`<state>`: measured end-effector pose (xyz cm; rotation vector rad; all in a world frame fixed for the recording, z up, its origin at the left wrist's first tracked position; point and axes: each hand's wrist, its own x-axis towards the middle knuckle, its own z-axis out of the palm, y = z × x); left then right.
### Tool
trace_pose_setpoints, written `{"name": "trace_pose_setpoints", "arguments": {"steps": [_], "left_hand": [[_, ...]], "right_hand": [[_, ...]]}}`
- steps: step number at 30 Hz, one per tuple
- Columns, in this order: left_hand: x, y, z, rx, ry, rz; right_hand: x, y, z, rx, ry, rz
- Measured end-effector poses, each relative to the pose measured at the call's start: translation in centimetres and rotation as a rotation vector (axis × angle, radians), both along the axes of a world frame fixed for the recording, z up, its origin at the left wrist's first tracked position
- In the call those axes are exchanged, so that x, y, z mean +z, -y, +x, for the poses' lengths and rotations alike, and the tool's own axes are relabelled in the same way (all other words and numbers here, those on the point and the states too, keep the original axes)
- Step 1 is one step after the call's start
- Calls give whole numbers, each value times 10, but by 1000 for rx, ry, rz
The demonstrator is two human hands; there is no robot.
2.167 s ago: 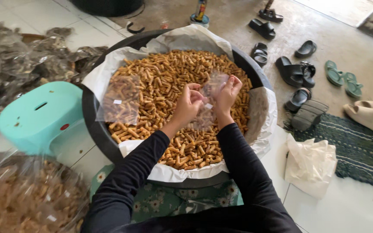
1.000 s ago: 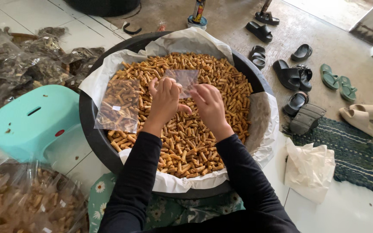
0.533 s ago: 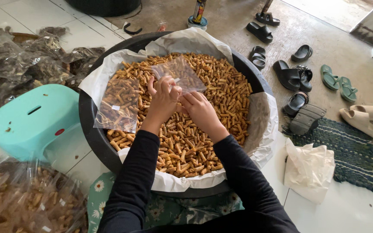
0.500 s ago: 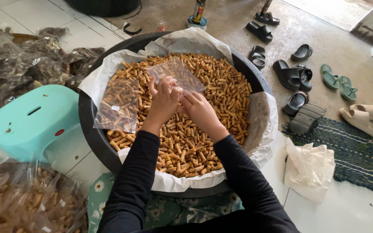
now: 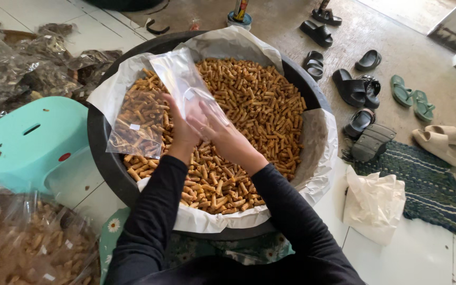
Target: The person sits on the floor beside a large basin filled with fried snack sticks and fills clear plastic bags by hand, one piece at a time. They open each bag, fill it with snack pieces from the basin, and set filled bags on a woven tray nearby.
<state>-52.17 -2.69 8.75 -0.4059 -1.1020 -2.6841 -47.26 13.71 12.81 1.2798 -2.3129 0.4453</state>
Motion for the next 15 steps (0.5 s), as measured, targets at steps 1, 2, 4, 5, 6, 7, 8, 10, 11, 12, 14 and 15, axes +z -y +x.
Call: {"name": "trace_pose_setpoints", "arguments": {"steps": [1, 2, 4, 5, 6, 7, 8, 10, 11, 12, 14, 15], "left_hand": [[0, -10, 10, -154, 12, 8], [2, -23, 16, -191, -14, -64], [5, -49, 28, -325, -37, -130], [7, -60, 34, -420, -29, -128], [10, -66, 36, -515, -23, -129], [13, -67, 36, -492, -20, -155], [16, -65, 35, -468, -15, -180], [20, -51, 30, -337, 14, -188], [21, -39, 25, -228, 38, -173], [22, -24, 20, -213, -73, -156], [19, -2, 11, -185, -138, -75], [15, 6, 8, -173, -88, -6]], "right_hand": [[-4, 4, -2, 23, 41, -45], [-6, 4, -5, 44, 79, -88], [-7, 2, -13, -83, 616, -451], [-6, 0, -16, -149, 884, -634], [-4, -7, -17, -159, 684, -535], [-2, -16, -17, -166, 487, -434], [0, -20, -18, -173, 292, -331], [3, -18, -20, -170, 97, -192], [3, -15, -20, -167, 3, -124], [1, -10, -16, -98, 40, -123], [-4, 3, -6, 40, 119, -131], [-6, 8, -1, 74, 180, -150]]}}
